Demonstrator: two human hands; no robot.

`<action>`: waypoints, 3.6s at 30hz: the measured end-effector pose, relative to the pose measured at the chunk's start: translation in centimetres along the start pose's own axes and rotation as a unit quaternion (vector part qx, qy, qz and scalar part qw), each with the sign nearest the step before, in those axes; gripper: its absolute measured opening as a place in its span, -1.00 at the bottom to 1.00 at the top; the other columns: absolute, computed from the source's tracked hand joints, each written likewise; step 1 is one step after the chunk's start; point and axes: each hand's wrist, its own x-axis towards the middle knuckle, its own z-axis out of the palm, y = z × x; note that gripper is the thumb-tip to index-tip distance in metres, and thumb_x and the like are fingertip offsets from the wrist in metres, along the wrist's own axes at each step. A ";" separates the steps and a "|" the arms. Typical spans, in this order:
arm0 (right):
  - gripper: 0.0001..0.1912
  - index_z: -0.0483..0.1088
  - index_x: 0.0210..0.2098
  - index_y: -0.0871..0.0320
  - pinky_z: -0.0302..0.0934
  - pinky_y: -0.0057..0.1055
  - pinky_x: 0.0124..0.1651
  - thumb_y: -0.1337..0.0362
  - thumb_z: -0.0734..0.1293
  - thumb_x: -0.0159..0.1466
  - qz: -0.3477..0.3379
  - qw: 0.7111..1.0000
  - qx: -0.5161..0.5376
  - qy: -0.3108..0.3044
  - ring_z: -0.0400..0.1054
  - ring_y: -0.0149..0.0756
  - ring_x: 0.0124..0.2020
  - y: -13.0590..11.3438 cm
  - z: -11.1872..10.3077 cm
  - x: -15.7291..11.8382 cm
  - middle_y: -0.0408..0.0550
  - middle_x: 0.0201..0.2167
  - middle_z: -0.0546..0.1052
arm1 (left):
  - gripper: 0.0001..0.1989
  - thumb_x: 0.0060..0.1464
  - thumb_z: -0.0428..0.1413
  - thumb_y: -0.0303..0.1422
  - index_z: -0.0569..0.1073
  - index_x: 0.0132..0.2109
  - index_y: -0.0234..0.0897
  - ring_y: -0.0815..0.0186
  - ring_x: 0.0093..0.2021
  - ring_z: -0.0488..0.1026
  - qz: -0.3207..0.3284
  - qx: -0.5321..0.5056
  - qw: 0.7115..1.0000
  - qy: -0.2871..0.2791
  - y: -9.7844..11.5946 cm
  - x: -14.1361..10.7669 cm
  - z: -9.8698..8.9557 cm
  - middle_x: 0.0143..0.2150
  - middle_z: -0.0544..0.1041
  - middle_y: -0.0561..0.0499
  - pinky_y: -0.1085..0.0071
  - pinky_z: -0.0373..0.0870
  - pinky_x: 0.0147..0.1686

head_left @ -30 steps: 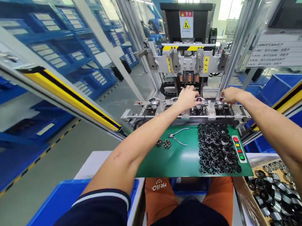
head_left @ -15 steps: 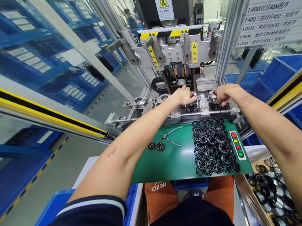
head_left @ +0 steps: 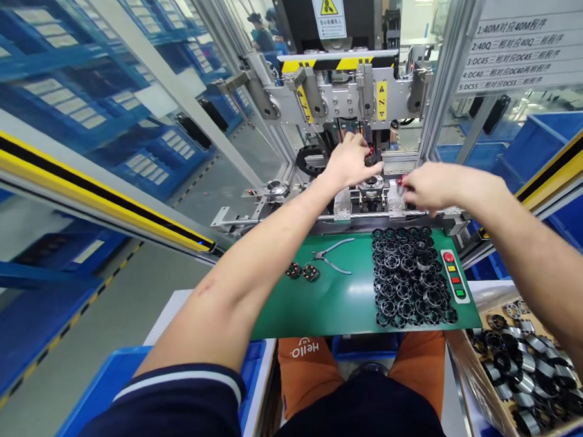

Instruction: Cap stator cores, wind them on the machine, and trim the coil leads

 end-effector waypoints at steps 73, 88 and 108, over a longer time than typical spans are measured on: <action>-0.66 0.55 0.03 0.00 0.59 -0.11 0.01 0.21 0.63 0.32 -0.036 0.911 0.392 0.123 0.58 -0.11 -0.24 -18.1 29.8 -9.7 -0.07 -0.17 0.66 | -0.61 0.24 0.54 -0.25 0.65 0.14 -0.13 0.16 -0.14 0.75 -0.267 -0.373 0.880 0.127 2.2 -45.5 9.2 -0.07 0.73 -0.02 0.19 0.78 -0.01; -0.42 0.52 0.40 -0.07 0.65 0.12 0.29 0.05 0.59 0.44 -0.055 0.884 0.418 0.201 0.68 0.05 0.12 -18.7 28.3 -11.4 0.06 0.18 0.75 | -0.46 0.32 0.46 -0.21 0.62 0.37 -0.11 0.03 0.23 0.74 -0.239 -0.361 0.884 0.177 2.2 -44.6 8.5 0.22 0.78 -0.12 -0.02 0.72 0.35; -0.53 0.66 0.13 -0.04 0.66 0.01 0.09 0.33 0.67 0.25 -0.120 0.926 0.234 0.271 0.67 -0.06 -0.07 -12.8 12.0 5.1 -0.03 0.09 0.81 | -0.54 0.17 0.48 -0.25 0.73 0.21 -0.09 0.14 0.07 0.78 -0.169 -0.291 0.916 0.217 -11.2 -32.1 -0.5 0.14 0.82 0.06 0.06 0.79 0.27</action>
